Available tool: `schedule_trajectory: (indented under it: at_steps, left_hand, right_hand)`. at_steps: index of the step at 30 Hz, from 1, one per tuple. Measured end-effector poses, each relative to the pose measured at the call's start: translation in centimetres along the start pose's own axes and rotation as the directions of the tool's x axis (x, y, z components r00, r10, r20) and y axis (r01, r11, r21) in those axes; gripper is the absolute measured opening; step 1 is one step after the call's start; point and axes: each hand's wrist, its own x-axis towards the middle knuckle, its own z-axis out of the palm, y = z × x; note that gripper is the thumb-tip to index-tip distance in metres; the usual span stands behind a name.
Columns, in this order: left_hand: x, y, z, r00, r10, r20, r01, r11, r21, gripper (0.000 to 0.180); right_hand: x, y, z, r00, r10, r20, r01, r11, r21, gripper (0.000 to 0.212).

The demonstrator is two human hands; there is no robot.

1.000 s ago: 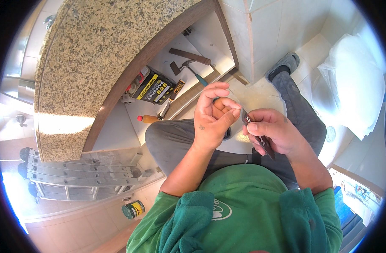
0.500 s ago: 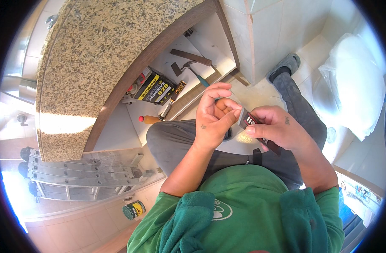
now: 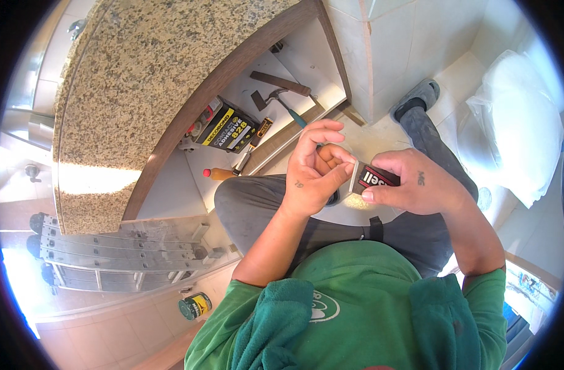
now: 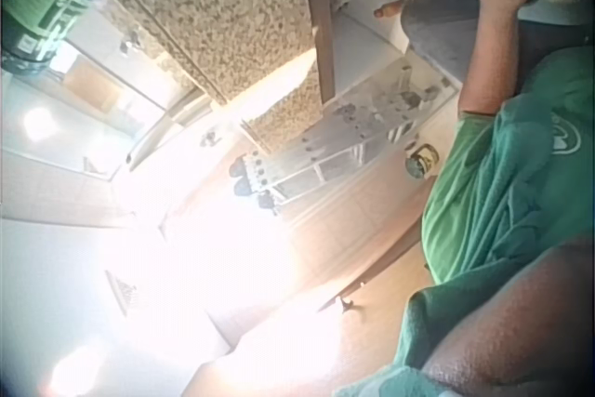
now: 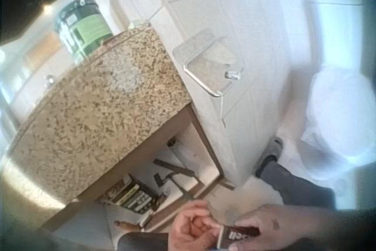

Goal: The person sits on the floor and uses a sanding block to sand the edge of a bathroom vanity cabinet. They repeatedly rub the sanding block along the curved edge of the cabinet's side panel.

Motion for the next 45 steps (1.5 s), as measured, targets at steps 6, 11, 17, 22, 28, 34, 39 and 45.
schedule_trajectory:
  at_steps: [6, 11, 17, 22, 28, 34, 39, 45]
  left_hand:
    - [-0.1, 0.0, -0.1, 0.999, -0.032, 0.0, 0.032, 0.999, -0.034, 0.046]
    - [-0.4, -0.2, -0.1, 0.992, -0.122, -0.044, 0.112, 0.977, -0.181, 0.041]
    - [-0.2, -0.6, -1.0, 0.989, -0.148, 0.004, 0.127, 0.835, -0.536, 0.031]
    - [-0.1, -0.7, -0.9, 0.99, -0.142, 0.009, 0.121, 0.803, -0.584, 0.03]
    - [-0.2, -0.8, -0.8, 0.992, -0.121, 0.019, 0.112, 0.831, -0.545, 0.029]
    - [-0.3, -0.7, -0.6, 0.993, -0.114, 0.026, 0.11, 0.834, -0.54, 0.029]
    - [-0.3, -0.7, -0.6, 0.994, -0.105, 0.03, 0.105, 0.846, -0.522, 0.029]
    - [-0.2, -0.5, -0.5, 0.995, -0.098, 0.028, 0.099, 0.85, -0.517, 0.032]
  right_hand:
    - [0.3, 0.4, 0.0, 0.994, -0.108, -0.008, 0.107, 0.992, -0.068, 0.036]
    - [0.1, 0.2, -0.5, 0.998, -0.062, -0.028, 0.061, 0.998, -0.033, 0.036]
    - [-0.2, 0.9, -0.2, 0.998, -0.04, -0.055, 0.041, 0.999, 0.012, 0.037]
    - [0.0, 1.3, 0.8, 0.994, -0.085, -0.072, 0.09, 0.993, 0.072, 0.038]
    - [0.2, 1.4, 1.6, 0.991, -0.1, -0.084, 0.111, 0.983, 0.148, 0.036]
    - [0.2, 1.6, 1.9, 0.99, -0.105, -0.097, 0.12, 0.978, 0.172, 0.037]
    - [-0.1, 1.6, 1.6, 0.989, -0.094, -0.114, 0.11, 0.982, 0.15, 0.039]
    - [-0.2, 1.9, 1.7, 0.988, -0.1, -0.118, 0.118, 0.98, 0.162, 0.038]
